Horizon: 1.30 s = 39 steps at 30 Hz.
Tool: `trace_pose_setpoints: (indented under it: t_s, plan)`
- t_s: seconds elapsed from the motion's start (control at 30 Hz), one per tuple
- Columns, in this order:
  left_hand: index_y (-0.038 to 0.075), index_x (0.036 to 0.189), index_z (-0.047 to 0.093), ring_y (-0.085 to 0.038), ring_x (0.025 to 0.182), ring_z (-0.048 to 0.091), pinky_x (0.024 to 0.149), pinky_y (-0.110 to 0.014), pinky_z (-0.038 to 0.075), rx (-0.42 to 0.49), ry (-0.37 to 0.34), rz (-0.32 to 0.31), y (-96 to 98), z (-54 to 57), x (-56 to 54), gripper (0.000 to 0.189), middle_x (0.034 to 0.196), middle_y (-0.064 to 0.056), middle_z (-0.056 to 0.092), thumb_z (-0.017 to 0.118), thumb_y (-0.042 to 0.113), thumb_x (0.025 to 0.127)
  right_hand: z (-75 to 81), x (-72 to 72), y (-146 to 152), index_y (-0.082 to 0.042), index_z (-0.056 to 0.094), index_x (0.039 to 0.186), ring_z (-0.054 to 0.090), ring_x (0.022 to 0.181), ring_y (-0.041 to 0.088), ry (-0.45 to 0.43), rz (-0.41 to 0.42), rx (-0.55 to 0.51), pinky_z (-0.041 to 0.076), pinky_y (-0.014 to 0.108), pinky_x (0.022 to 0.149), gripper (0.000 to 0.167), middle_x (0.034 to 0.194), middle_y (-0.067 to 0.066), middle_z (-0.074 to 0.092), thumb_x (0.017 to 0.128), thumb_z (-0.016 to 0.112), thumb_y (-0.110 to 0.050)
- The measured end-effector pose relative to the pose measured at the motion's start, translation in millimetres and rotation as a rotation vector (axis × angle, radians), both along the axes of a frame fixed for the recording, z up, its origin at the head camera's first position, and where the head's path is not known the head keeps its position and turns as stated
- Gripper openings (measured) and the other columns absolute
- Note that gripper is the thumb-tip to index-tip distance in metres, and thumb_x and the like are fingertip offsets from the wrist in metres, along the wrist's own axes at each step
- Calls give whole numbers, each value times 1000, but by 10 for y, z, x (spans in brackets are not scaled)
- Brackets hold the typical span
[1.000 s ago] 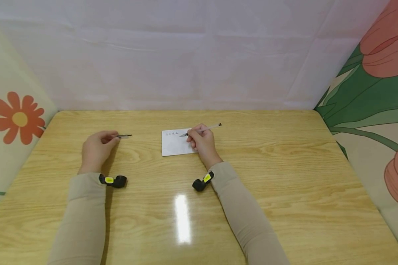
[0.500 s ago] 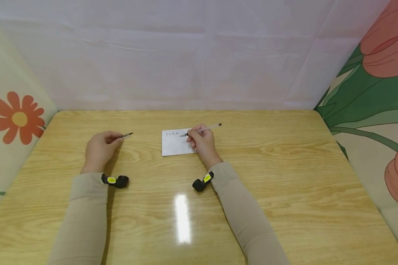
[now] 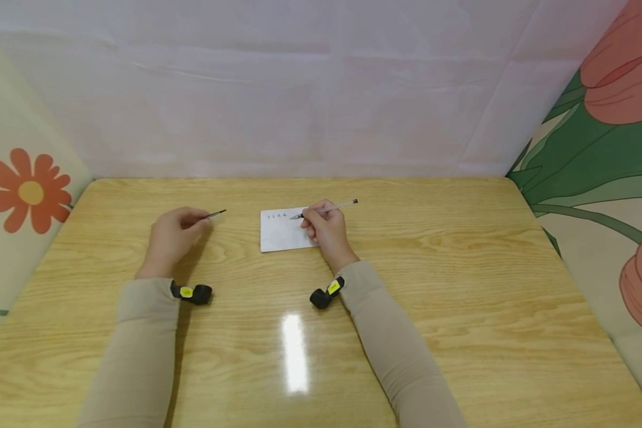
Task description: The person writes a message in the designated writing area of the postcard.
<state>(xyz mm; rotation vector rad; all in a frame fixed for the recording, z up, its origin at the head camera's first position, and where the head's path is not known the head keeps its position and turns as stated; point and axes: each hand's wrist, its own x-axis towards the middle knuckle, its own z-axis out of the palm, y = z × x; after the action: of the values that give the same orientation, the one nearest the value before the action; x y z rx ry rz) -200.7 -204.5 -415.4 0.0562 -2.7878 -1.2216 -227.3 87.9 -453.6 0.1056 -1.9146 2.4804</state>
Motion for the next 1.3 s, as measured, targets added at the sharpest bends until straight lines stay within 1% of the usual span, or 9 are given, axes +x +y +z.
trace_pose_setpoints:
  t_s: [0.13, 0.33, 0.47, 0.6, 0.8, 1.0, 1.1, 1.3]
  plan:
    - [-2, 124, 68, -39, 109, 63, 95, -52, 50, 23, -6, -39, 68, 24, -10, 28, 116, -24, 70, 62, 12, 101, 17, 7, -7, -8, 57, 86, 43, 46, 6, -2, 0, -9, 30, 18, 39, 13, 63, 0, 60, 98, 59, -4]
    - [-2, 125, 68, -37, 108, 63, 93, -49, 50, 73, -42, -106, 195, 39, -29, 28, 115, -24, 70, 62, 12, 102, 19, 11, -5, -8, 57, 89, 43, 46, 7, -7, -3, -21, 30, 19, 39, 11, 63, 0, 60, 99, 58, -2]
    - [0, 125, 69, -36, 107, 63, 94, -47, 49, 93, -57, -146, 297, 30, -46, 27, 114, -22, 70, 62, 13, 102, 25, 13, -10, -8, 56, 91, 44, 46, 6, -4, -6, -35, 31, 19, 40, 10, 63, 0, 61, 98, 59, -2]
    - [0, 124, 69, -34, 105, 64, 96, -47, 49, 103, -69, -173, 398, 11, -56, 26, 112, -21, 71, 63, 12, 101, 27, 12, -14, -8, 55, 91, 44, 46, 6, -9, -7, -42, 31, 18, 40, 10, 63, 0, 61, 98, 60, -2]
    - [0, 124, 69, -32, 105, 63, 96, -45, 48, 155, -81, -192, 499, -11, -43, 26, 112, -20, 71, 64, 13, 101, 27, 19, -14, -9, 56, 92, 44, 47, 6, -15, -9, -33, 31, 18, 40, 11, 64, 0, 61, 97, 63, -3]
    - [0, 123, 70, -32, 105, 64, 95, -44, 50, 174, -61, -200, 572, -29, -39, 26, 112, -19, 72, 65, 13, 101, 16, 13, -12, -8, 59, 92, 44, 48, 6, -9, -2, -16, 32, 18, 39, 9, 66, 0, 62, 97, 65, -4]
    - [0, 122, 70, -31, 104, 65, 96, -44, 50, 176, -48, -201, 620, -28, -33, 26, 111, -19, 72, 66, 13, 100, 9, 7, -12, -8, 59, 91, 44, 48, 6, 6, 3, -34, 33, 18, 41, 8, 66, 0, 62, 98, 63, -4]
    - [-1, 122, 71, -31, 104, 66, 95, -43, 52, 232, -51, -200, 720, -17, -10, 26, 111, -19, 73, 67, 12, 99, 6, 3, -14, -8, 59, 90, 44, 46, 5, 31, 17, -100, 32, 17, 40, 9, 65, 0, 61, 97, 55, -5]
